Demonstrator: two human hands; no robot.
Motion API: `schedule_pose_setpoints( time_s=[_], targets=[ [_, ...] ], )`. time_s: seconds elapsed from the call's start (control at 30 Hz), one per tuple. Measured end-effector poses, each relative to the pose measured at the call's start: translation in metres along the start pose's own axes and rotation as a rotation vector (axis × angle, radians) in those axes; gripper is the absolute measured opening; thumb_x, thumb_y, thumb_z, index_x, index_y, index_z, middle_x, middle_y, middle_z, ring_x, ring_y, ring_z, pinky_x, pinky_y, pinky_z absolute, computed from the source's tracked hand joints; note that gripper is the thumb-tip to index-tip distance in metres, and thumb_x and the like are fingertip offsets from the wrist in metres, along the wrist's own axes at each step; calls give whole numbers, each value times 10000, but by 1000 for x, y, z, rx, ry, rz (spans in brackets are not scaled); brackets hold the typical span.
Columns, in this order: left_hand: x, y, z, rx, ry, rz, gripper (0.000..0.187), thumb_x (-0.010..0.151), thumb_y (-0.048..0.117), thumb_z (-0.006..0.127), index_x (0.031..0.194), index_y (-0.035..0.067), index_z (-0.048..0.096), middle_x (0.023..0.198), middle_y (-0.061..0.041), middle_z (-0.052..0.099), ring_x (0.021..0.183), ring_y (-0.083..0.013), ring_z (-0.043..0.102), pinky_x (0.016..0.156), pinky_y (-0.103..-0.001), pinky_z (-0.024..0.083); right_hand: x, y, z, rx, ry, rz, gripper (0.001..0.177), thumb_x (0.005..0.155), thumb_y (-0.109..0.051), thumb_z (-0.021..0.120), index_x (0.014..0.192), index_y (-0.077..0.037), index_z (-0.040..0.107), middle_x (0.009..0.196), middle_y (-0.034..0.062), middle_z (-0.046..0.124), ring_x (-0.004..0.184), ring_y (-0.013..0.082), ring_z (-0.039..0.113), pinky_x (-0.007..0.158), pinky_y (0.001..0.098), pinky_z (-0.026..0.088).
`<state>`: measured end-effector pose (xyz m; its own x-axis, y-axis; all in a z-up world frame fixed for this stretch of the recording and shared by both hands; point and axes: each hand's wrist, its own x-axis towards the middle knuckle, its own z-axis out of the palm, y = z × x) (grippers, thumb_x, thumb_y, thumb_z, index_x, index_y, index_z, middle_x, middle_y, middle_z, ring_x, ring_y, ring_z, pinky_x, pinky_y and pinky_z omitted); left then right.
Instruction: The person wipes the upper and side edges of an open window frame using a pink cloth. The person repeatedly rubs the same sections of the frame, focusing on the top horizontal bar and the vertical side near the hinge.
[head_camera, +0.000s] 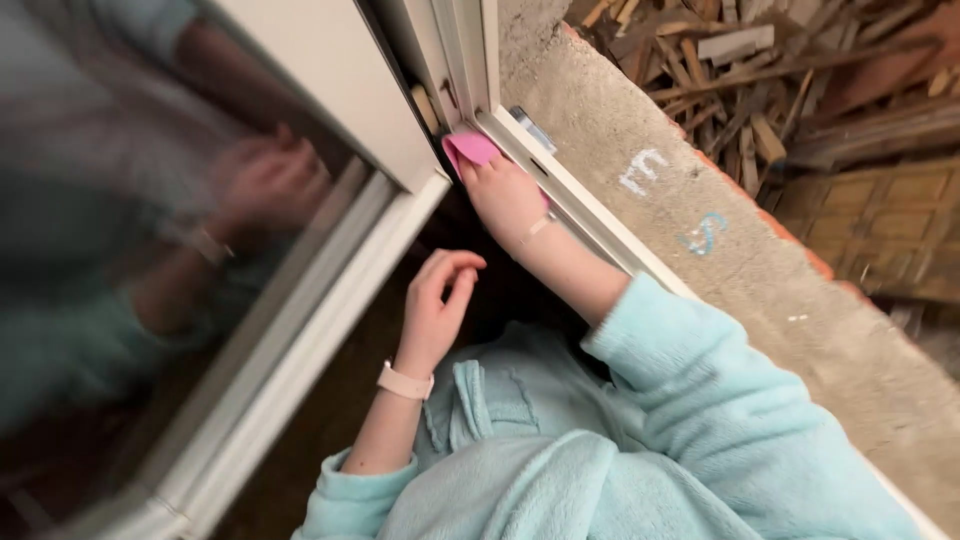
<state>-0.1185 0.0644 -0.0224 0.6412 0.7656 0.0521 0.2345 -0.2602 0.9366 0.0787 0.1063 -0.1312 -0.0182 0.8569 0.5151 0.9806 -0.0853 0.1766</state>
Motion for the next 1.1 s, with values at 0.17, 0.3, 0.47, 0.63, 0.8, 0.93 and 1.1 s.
schedule_pose_setpoints(
  time_s=[0.17,0.3,0.47,0.63,0.8,0.93,1.1],
  targets=[
    [-8,17,52,31,162,33,300,1044,95,536,1331,9,553,1295,-192,548,1198,-366,568,1020,-494,494,-10,19,-36,176,-162,-87,330,970,-116,544,1283,-43,622,968,123,731,917,273,701,774,368,611],
    [-9,23,95,31,246,143,376,1080,63,462,1396,-138,430,1359,-374,454,1306,-567,437,1076,-642,395,-61,37,-85,201,-238,-136,326,982,-116,536,1282,-22,627,1012,143,725,936,293,699,815,377,602],
    [-34,24,142,-69,181,182,418,1133,182,405,1467,-65,453,1499,-276,438,1436,-425,404,1204,-531,317,-129,56,-143,155,-89,-171,373,938,-187,610,1253,10,645,984,159,694,904,316,681,783,376,581],
    [-64,31,139,-37,123,73,481,1128,255,420,1478,-75,447,1574,-265,371,1471,-426,359,1227,-541,269,-140,51,-113,1,-68,-370,321,902,-53,596,1194,52,677,972,171,678,856,325,622,819,430,531],
    [-74,49,111,-32,152,-75,491,1113,311,418,1508,21,457,1608,-177,329,1487,-392,326,1217,-543,273,-76,18,-84,48,247,-76,308,860,-55,550,1110,42,701,724,152,621,645,318,597,655,429,493],
    [-81,41,96,76,240,-134,475,1071,344,396,1432,63,524,1603,-64,383,1468,-264,379,1201,-452,303,-36,-1,-48,-334,-480,-143,940,739,138,695,1576,36,279,698,12,669,753,246,631,853,380,471],
    [-78,25,73,-25,282,-164,434,1075,335,417,1401,74,538,1554,-69,416,1438,-244,435,1193,-432,374,-2,5,-20,-250,-294,-160,627,1050,-274,442,1572,35,283,1286,121,622,1127,257,552,1041,344,414]
  ],
)
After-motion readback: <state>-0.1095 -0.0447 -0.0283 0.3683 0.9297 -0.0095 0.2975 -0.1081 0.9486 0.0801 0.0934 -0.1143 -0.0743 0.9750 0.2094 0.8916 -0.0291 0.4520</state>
